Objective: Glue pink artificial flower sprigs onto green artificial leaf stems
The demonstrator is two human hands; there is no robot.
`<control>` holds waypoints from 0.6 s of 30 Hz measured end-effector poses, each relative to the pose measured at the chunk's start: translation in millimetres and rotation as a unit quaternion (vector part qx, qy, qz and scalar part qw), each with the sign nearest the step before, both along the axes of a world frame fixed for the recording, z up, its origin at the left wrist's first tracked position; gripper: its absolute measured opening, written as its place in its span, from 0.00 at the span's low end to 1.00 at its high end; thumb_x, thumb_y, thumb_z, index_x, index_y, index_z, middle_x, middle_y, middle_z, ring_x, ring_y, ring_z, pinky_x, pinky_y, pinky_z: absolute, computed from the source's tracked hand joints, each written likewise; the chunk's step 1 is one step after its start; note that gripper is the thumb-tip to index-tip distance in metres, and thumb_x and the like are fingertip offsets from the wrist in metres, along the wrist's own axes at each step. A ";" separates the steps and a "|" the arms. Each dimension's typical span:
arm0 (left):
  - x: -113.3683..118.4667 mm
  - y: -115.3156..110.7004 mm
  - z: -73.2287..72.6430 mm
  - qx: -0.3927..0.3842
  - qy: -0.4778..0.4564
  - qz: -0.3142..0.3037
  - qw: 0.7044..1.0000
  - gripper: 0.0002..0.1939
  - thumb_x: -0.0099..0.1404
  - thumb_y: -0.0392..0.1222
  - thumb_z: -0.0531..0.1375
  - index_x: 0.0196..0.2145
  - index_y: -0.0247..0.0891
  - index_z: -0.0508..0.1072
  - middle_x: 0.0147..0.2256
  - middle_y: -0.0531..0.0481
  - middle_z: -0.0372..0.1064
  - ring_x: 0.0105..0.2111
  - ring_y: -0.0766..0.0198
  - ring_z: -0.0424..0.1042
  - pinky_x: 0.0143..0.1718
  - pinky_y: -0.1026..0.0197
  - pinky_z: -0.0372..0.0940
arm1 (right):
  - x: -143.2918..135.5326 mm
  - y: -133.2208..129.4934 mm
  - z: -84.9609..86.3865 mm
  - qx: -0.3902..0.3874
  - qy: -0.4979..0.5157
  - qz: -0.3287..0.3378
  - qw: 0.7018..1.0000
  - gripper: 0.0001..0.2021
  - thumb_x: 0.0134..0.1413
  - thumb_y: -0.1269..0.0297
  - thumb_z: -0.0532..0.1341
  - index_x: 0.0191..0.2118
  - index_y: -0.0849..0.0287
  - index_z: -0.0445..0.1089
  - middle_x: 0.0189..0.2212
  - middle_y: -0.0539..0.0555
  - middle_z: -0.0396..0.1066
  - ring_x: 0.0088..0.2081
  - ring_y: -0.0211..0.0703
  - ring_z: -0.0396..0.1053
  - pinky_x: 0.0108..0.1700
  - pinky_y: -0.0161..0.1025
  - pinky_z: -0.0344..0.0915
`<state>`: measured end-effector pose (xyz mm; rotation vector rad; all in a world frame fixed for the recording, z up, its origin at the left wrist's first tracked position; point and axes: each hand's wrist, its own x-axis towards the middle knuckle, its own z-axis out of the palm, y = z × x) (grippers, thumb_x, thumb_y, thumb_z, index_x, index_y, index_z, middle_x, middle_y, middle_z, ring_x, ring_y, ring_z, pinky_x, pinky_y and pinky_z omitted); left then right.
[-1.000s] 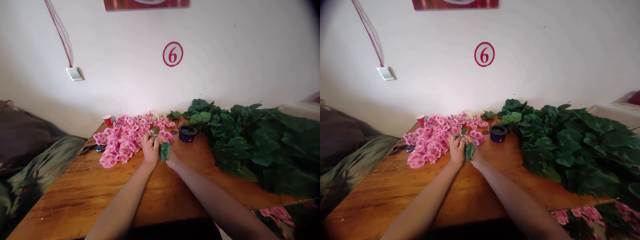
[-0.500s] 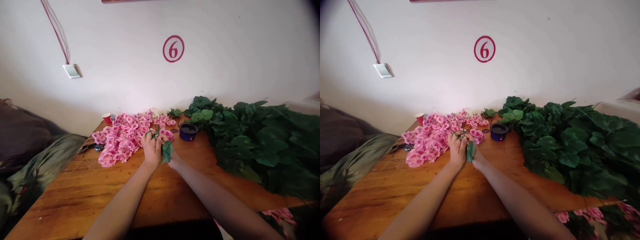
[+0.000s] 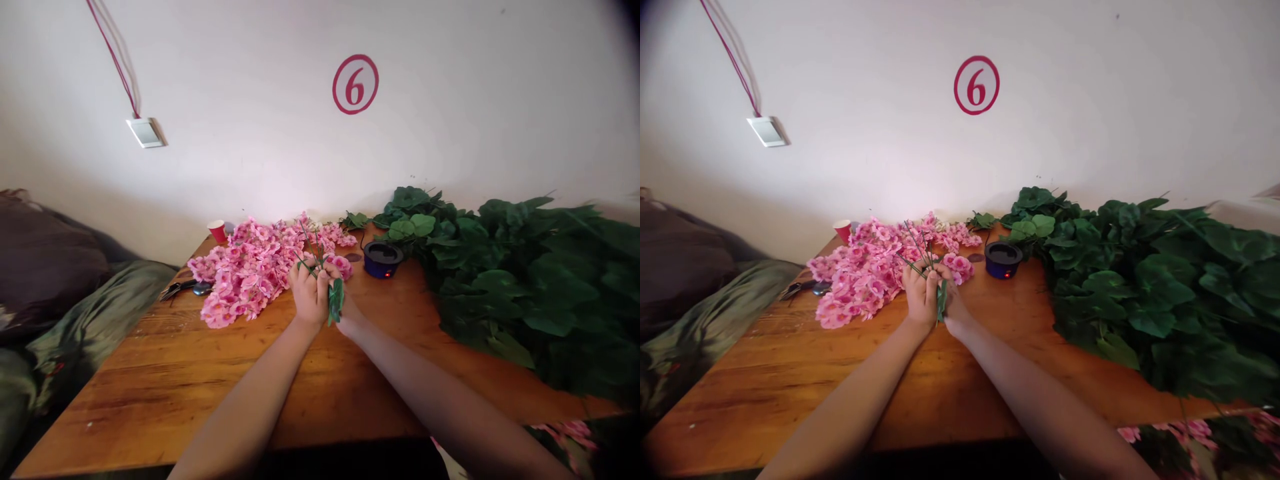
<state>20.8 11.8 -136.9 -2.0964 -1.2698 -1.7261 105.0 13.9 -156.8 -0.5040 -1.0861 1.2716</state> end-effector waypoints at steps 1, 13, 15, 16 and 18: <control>0.5 0.1 0.0 0.000 0.001 0.002 1.000 0.22 0.75 0.44 0.45 0.37 0.39 0.77 0.47 0.41 0.70 0.52 0.51 0.64 0.56 0.44 0.57 | -0.1 0.0 -0.2 -0.004 0.005 0.003 1.000 0.15 0.60 0.52 0.60 0.50 0.51 0.67 0.46 0.51 0.72 0.46 0.44 0.70 0.53 0.41 0.66; -0.5 -4.7 3.9 -0.026 0.029 0.014 0.999 0.20 0.74 0.44 0.46 0.38 0.40 0.77 0.47 0.41 0.69 0.51 0.48 0.62 0.54 0.44 0.56 | -1.7 -11.3 4.9 0.009 0.004 -0.003 1.000 0.14 0.61 0.55 0.60 0.50 0.52 0.65 0.48 0.51 0.71 0.47 0.43 0.70 0.52 0.39 0.66; -2.5 -5.8 4.0 -0.029 0.034 0.016 0.999 0.19 0.74 0.44 0.46 0.38 0.40 0.77 0.47 0.41 0.69 0.51 0.48 0.62 0.54 0.44 0.56 | -3.7 -14.4 6.1 0.017 0.007 0.002 1.000 0.14 0.61 0.55 0.60 0.50 0.51 0.65 0.48 0.51 0.71 0.48 0.43 0.69 0.52 0.38 0.66; -3.5 -6.1 4.0 -0.031 0.036 0.019 0.999 0.19 0.74 0.44 0.46 0.39 0.40 0.77 0.47 0.41 0.69 0.51 0.48 0.62 0.54 0.44 0.55 | -4.9 -16.0 7.2 0.016 0.009 0.004 1.000 0.14 0.61 0.55 0.60 0.50 0.51 0.65 0.48 0.51 0.71 0.48 0.43 0.69 0.52 0.38 0.66; -5.1 -6.2 3.8 -0.033 0.041 0.026 0.998 0.20 0.74 0.44 0.46 0.39 0.40 0.77 0.47 0.40 0.68 0.51 0.48 0.62 0.54 0.44 0.56 | -7.0 -18.8 10.1 0.009 0.018 0.013 1.000 0.15 0.61 0.55 0.60 0.51 0.51 0.64 0.48 0.51 0.71 0.48 0.43 0.70 0.52 0.38 0.67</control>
